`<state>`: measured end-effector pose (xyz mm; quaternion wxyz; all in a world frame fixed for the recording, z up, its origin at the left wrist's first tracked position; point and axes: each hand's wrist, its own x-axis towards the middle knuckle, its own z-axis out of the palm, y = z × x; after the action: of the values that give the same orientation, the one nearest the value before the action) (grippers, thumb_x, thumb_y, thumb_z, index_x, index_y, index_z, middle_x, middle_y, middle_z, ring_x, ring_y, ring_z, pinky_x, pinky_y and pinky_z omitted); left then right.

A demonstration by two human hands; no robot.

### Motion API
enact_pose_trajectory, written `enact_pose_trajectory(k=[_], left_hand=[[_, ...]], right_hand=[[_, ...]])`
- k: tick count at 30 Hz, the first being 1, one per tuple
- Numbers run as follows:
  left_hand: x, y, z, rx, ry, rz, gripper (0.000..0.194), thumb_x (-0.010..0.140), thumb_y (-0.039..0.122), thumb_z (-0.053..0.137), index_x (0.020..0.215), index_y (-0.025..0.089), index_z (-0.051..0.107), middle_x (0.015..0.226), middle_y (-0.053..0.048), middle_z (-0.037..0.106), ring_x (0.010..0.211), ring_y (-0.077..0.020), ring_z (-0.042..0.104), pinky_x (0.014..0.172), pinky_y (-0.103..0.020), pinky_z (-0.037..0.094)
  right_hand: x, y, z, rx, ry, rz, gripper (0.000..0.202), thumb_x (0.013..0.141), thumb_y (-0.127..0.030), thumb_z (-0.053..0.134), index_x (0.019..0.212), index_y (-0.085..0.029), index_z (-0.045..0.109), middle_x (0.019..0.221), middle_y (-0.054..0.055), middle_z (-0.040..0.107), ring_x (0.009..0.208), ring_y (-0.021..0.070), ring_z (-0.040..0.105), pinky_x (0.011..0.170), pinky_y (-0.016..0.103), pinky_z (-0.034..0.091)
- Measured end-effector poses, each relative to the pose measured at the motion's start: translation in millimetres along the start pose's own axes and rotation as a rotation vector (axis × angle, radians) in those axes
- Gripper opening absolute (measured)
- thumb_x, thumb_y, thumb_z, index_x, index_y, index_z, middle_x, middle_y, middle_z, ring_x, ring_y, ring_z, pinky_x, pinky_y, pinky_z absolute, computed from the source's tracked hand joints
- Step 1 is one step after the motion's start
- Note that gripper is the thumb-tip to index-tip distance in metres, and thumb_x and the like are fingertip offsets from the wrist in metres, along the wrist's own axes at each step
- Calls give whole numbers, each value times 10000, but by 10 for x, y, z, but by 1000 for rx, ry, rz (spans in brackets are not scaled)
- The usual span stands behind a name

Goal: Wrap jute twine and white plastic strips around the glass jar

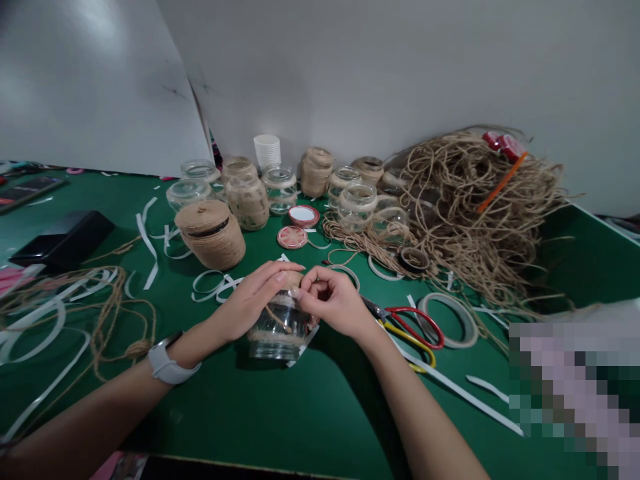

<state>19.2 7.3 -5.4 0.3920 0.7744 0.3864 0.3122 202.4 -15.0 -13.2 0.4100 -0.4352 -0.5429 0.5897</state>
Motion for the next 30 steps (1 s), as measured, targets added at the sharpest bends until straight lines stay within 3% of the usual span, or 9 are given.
enact_pose_trajectory(k=[30], left_hand=[[-1,1,-10,-8,-4,-4,338,1026,326,361,1182,191,628,1117,-71,658,1071,-236,597,1002,-379,431]], right_hand=[[-2,17,-19,-5,-24,-25,424,703,-501,821,730,-194,530,448,-86,546,371,66,516,426,177,414]])
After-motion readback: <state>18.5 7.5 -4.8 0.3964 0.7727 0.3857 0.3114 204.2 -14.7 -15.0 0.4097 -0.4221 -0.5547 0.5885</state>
